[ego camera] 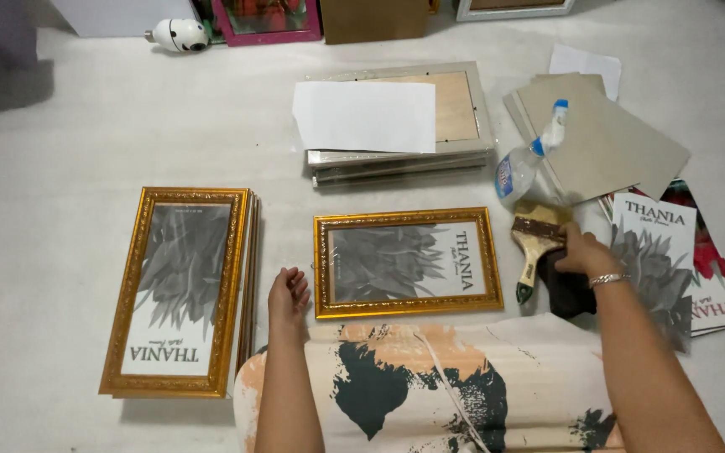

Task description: Cleaning and assembling a picture frame with a backing and print.

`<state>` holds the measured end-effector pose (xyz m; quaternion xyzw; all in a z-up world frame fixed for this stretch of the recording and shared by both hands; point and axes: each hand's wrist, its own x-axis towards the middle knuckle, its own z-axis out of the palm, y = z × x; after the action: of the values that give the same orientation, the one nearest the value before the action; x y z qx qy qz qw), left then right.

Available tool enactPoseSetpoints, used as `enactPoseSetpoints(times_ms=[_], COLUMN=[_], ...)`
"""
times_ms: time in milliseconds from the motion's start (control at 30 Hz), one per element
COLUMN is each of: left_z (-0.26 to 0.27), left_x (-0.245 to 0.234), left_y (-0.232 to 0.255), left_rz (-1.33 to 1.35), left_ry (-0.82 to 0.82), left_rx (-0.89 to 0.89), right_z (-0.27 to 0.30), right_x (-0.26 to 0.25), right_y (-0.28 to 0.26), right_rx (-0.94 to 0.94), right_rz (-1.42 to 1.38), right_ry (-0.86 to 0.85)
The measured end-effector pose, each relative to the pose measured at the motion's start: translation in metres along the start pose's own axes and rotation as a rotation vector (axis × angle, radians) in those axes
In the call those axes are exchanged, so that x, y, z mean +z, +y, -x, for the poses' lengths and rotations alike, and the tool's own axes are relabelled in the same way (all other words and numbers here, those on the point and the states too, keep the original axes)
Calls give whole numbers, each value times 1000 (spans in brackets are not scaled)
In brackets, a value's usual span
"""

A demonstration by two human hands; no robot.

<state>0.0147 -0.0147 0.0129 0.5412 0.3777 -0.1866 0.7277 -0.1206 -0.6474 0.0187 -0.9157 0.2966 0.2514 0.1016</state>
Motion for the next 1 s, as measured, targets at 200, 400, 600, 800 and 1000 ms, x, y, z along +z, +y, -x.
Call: enactPoseSetpoints(times_ms=[200,400,600,800,1000], left_z=[21,54,-7,16,41], left_x=[0,2,-4,7,13], left_y=[-1,5,-16,2,15], left_rz=[-12,41,129,-24,11], left_ry=[18,61,-60,-37,-18], left_rx=[5,51,69,19,5], right_z=[18,79,170,172,168], right_x=[26,-37,-105,-56,11], right_y=[-10,-25,-66,-171,-225], right_rx=[51,240,253,-233,-513], right_rz=[-122,5,-287,-458,104], right_ry=[182,301,567,104,73])
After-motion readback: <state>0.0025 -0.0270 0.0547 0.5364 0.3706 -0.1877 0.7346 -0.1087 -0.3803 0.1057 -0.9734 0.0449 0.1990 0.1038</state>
